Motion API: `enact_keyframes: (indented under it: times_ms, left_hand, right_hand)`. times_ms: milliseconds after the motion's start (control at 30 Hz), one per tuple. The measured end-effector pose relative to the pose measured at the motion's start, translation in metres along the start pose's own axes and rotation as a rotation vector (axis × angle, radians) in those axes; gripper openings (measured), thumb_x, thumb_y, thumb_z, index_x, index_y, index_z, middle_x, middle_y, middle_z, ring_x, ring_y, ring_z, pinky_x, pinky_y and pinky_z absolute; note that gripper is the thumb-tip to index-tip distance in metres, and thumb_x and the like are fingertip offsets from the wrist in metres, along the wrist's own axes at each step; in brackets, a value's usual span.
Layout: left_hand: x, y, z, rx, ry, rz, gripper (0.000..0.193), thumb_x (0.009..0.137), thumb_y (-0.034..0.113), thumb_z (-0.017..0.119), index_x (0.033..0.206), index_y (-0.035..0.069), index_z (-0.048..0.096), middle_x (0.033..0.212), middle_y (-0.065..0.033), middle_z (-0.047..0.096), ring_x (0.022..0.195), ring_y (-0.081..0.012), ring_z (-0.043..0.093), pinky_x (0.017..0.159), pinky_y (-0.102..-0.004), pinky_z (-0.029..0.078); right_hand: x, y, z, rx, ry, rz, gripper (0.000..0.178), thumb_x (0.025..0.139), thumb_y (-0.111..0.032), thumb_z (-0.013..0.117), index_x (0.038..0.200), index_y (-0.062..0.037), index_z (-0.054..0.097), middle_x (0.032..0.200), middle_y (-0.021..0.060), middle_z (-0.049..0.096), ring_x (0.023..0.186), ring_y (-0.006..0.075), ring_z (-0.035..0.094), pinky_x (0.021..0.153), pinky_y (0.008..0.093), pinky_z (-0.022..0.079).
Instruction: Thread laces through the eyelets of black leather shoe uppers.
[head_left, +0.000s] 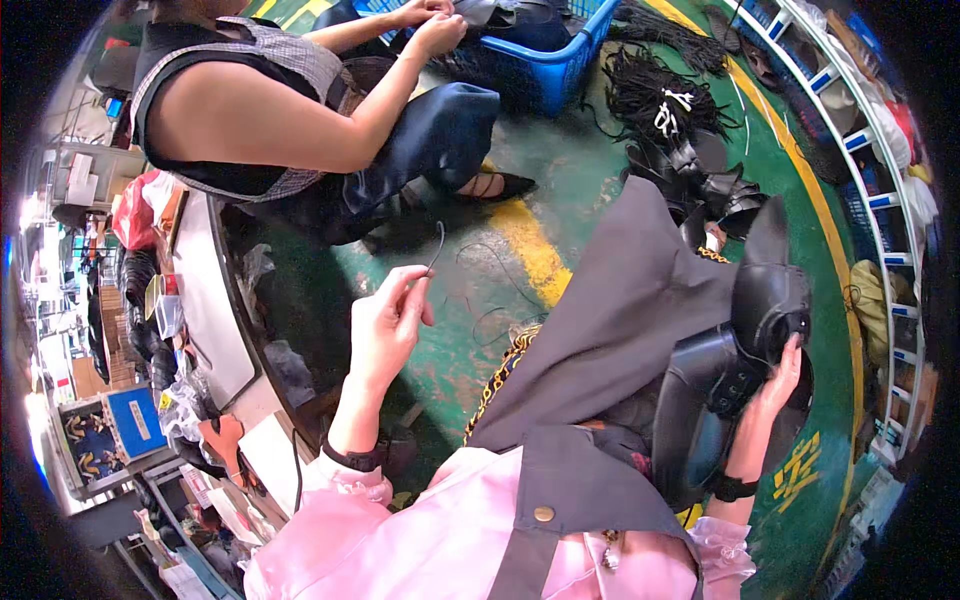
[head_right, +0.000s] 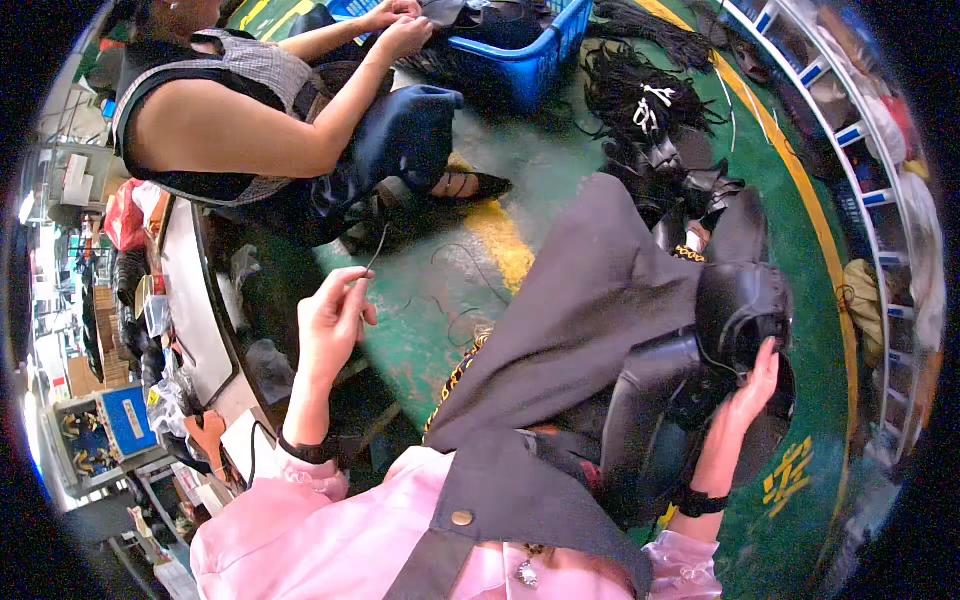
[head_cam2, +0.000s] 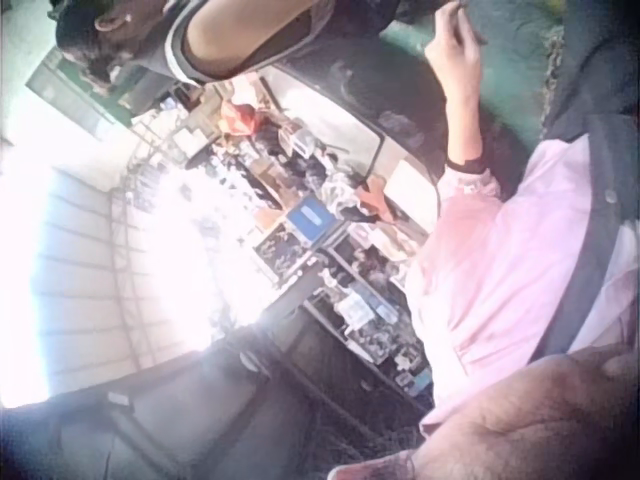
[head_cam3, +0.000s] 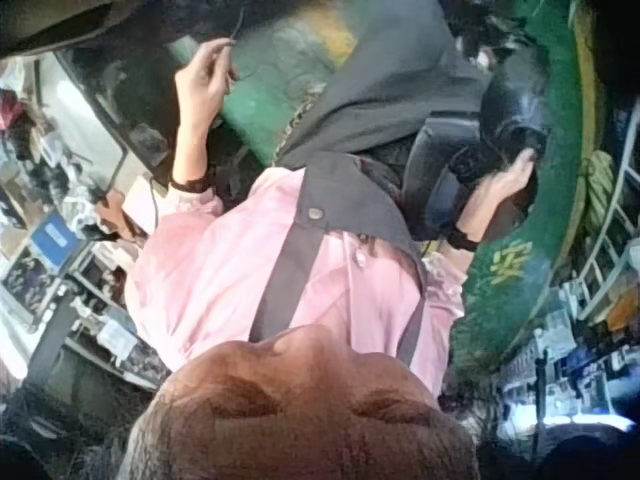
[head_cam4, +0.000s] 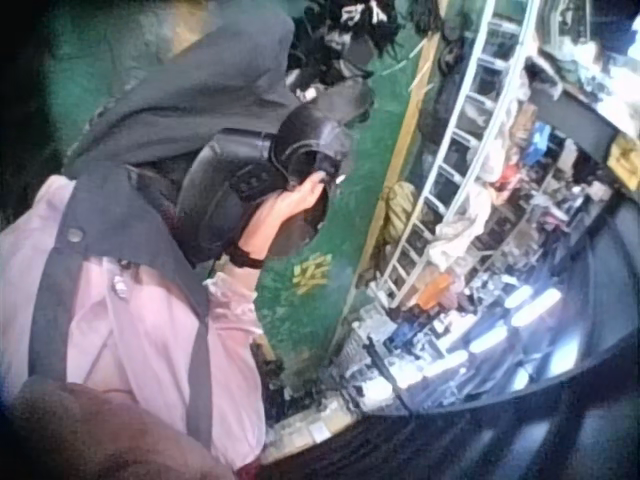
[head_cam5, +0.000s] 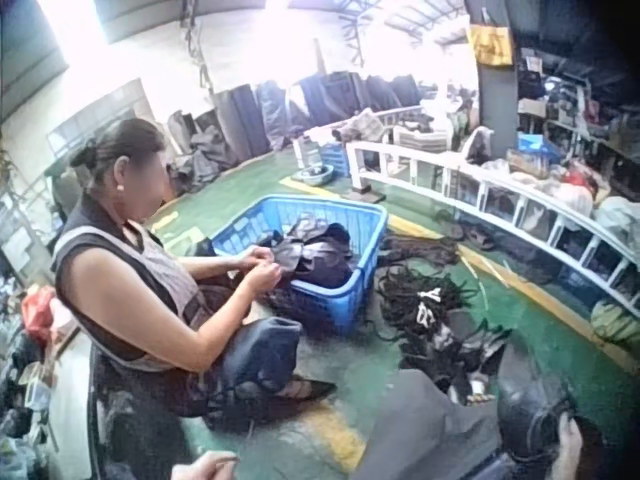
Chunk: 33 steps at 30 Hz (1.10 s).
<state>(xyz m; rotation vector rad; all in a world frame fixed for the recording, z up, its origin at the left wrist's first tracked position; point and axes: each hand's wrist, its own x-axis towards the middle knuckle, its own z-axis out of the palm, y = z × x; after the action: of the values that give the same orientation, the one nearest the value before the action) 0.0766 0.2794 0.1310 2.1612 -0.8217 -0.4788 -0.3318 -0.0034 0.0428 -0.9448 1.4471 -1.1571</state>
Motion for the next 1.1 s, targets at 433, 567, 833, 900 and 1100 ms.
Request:
enact_keyframes:
  times_ms: [433,567,833,900,1100]
  left_hand:
    - [0.002,-0.112,0.029,0.424,0.156,-0.007,0.012,0.092,0.014,0.055,0.102,0.009,0.060,0.058,-0.0102,0.061,0.052,-0.0250,0.063,0.049,-0.0360,0.047]
    - [0.011,-0.114,0.002,0.334,0.177,-0.163,0.013,0.094,0.016,0.054,0.100,0.005,0.060,0.058,-0.0082,0.061,0.051,-0.0157,0.061,0.051,-0.0291,0.046]
    - [0.005,-0.109,-0.001,0.628,0.276,0.028,0.012,0.091,0.017,0.057,0.101,0.011,0.060,0.061,-0.0112,0.062,0.054,-0.0292,0.063,0.049,-0.0386,0.048]
    - [0.006,-0.106,0.030,0.719,0.107,-0.044,0.021,0.091,0.022,0.056,0.109,0.011,0.057,0.068,-0.0119,0.065,0.058,-0.0326,0.064,0.052,-0.0415,0.050]
    - [-0.016,-0.167,0.140,0.245,-0.478,-0.080,0.053,0.089,0.026,0.054,0.138,0.010,0.041,0.131,-0.0184,0.052,0.118,-0.0347,0.052,0.099,-0.0422,0.042]
  right_hand:
    - [-0.026,0.004,0.050,0.185,-0.017,-0.055,0.013,0.093,-0.014,0.059,0.096,-0.0041,0.067,0.094,-0.0017,0.064,0.082,0.0060,0.055,0.078,0.0223,0.044]
    - [-0.022,0.003,0.049,0.126,-0.005,-0.079,0.012,0.092,-0.014,0.061,0.095,-0.0045,0.067,0.094,-0.0010,0.065,0.083,0.0065,0.056,0.079,0.0228,0.044]
    - [-0.015,0.006,0.042,0.166,-0.012,0.005,0.016,0.093,-0.017,0.061,0.100,-0.0040,0.066,0.100,0.0028,0.066,0.085,0.0108,0.061,0.078,0.0260,0.048]
    - [-0.015,0.004,0.043,0.149,-0.011,0.000,0.015,0.093,-0.017,0.060,0.099,-0.0043,0.065,0.100,0.0028,0.066,0.085,0.0109,0.061,0.077,0.0261,0.048]
    - [-0.018,0.007,0.054,0.170,-0.048,0.013,0.015,0.093,-0.017,0.060,0.100,-0.0046,0.065,0.102,0.0028,0.066,0.086,0.0110,0.061,0.078,0.0251,0.048]
